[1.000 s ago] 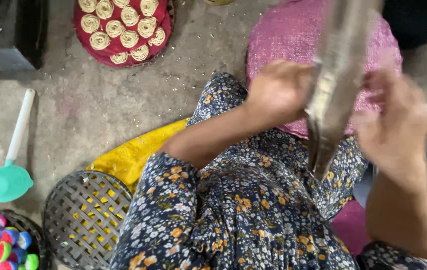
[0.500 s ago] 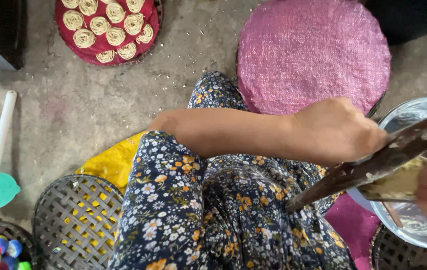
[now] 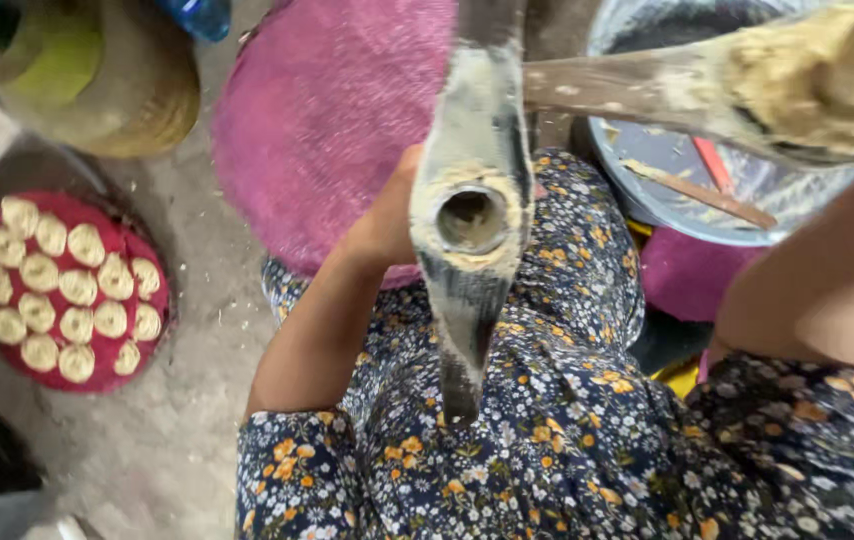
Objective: The person uses a manual dough press to extrude dough into thin noodles, forming them into spiral nests on a purple mat. They repeatedly load dough into the press, push the plunger, and arrange the extruded noodles.
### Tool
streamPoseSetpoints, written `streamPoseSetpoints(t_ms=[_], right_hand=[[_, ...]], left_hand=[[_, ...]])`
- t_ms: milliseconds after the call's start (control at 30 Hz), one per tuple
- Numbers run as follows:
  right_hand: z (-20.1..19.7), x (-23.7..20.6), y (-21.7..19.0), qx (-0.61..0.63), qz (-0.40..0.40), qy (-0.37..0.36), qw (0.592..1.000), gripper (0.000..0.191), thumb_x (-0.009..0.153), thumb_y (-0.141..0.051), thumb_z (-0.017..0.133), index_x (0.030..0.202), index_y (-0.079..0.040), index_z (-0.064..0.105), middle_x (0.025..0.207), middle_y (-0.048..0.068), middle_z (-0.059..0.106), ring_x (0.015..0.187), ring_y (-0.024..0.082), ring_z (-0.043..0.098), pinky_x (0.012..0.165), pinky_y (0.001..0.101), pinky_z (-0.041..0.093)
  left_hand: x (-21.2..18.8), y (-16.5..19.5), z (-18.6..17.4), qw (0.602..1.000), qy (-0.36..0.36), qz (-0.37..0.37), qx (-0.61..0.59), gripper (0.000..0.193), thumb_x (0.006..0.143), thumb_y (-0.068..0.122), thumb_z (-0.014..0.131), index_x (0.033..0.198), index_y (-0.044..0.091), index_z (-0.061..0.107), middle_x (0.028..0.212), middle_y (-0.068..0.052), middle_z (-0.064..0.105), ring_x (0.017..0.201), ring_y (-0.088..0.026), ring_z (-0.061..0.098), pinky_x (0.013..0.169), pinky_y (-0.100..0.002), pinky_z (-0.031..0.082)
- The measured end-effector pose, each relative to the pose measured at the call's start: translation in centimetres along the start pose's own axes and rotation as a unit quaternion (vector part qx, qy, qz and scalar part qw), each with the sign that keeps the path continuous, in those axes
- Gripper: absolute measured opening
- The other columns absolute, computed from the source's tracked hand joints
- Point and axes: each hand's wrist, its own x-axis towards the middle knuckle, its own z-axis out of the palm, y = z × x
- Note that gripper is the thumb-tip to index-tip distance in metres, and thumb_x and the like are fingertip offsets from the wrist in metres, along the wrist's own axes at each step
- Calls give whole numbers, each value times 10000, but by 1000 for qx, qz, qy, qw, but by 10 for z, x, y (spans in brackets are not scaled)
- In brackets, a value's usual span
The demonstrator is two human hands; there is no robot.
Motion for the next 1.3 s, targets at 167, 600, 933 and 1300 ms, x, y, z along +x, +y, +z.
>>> streamPoseSetpoints(t_ms=[167, 600, 933, 1300], right_hand=[[-1, -3, 5, 36, -39, 75, 996, 303, 1096, -354, 552, 1248, -92, 546, 1165, 108, 657, 1066, 219, 654, 989, 373, 543], [-96, -24, 57, -197, 354, -171, 898, 377, 988, -55, 695, 1354, 1, 625, 1270, 121, 683, 1166, 230, 688, 984, 347, 572], [-97, -140, 85, -478, 265, -343, 764, 493, 920, -261, 740, 1340, -53, 586, 1210, 217, 643, 1121, 390, 613, 955, 476, 505], [-106, -178, 184, -534, 458, -258, 663, 833, 1013, -633, 457, 1557, -13, 346, 1385, 388, 503, 1263, 604, 449, 1112, 577, 345]], left_hand=[[77, 11, 26, 950, -3, 303, -79, 412, 858, 166, 867, 1221, 220, 679, 1545, -11, 442, 1470, -194, 468, 1239, -429, 364], [134, -27, 41, 955, 117, 256, -87, 305, 966, 31, 795, 1218, 93, 634, 1218, -32, 480, 1190, -126, 496, 1145, -520, 520], [100, -15, 21, 971, 131, 201, -4, 362, 908, 97, 810, 1228, 171, 657, 1217, -48, 486, 1221, -164, 548, 1141, -486, 518], [74, -14, 20, 972, 129, 195, 13, 377, 899, 141, 842, 1219, 190, 648, 1232, -46, 463, 1220, -140, 530, 1141, -482, 535]])
